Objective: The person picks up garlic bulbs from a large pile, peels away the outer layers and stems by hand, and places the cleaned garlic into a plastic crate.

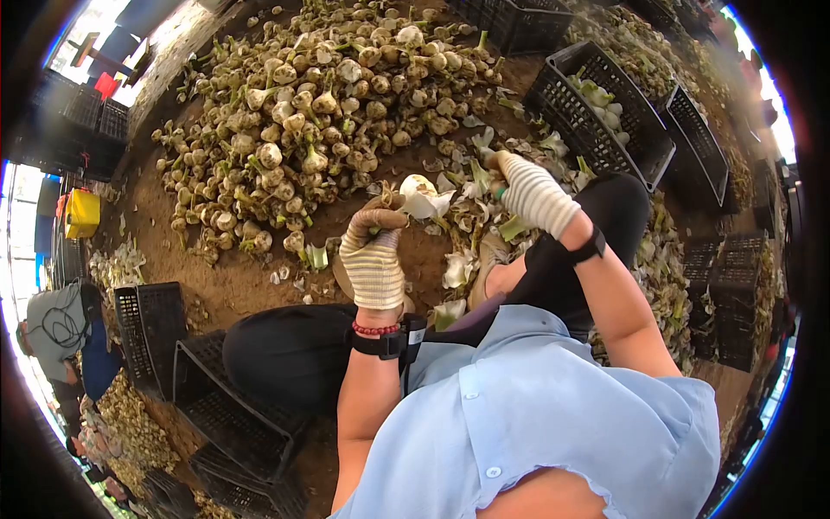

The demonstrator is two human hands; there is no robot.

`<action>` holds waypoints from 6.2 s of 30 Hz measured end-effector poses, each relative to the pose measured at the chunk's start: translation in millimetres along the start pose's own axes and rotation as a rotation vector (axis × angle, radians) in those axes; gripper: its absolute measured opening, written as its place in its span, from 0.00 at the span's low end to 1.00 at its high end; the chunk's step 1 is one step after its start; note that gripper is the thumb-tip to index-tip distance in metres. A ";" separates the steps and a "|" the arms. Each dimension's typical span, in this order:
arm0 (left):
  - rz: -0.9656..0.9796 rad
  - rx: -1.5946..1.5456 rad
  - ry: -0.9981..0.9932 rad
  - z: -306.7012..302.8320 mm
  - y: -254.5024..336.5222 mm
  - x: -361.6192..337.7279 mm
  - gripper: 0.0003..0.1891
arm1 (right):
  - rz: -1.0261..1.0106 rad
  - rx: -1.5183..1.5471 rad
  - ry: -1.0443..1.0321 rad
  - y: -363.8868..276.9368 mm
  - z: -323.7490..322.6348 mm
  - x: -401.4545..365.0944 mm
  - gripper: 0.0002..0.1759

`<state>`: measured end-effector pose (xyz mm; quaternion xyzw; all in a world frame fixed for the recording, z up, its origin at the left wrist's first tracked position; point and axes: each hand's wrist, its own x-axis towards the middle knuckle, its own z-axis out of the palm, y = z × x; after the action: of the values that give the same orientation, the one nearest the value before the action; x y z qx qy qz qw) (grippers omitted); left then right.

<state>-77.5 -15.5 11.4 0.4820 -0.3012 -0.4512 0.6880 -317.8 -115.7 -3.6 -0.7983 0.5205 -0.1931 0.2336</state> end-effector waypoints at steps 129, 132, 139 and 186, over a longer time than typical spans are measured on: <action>0.109 0.344 -0.072 16.6 -17.6 0.7 0.09 | -0.127 0.002 0.071 -53.7 -8.2 2.1 0.16; 0.170 0.442 -0.042 24.7 -18.6 -4.2 0.09 | -0.116 -0.110 0.049 -92.5 -2.7 -2.5 0.15; 0.264 0.506 -0.031 15.6 -25.1 -4.1 0.09 | -0.118 -0.149 0.239 -79.5 9.5 -0.3 0.15; 0.062 0.318 -0.112 15.8 -12.6 1.3 0.07 | -0.208 0.150 -0.016 -48.0 -12.2 3.1 0.09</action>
<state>-94.6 -24.5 5.2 0.5493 -0.4214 -0.4027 0.5988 -287.8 -103.9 34.1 -0.8296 0.4173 -0.2484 0.2755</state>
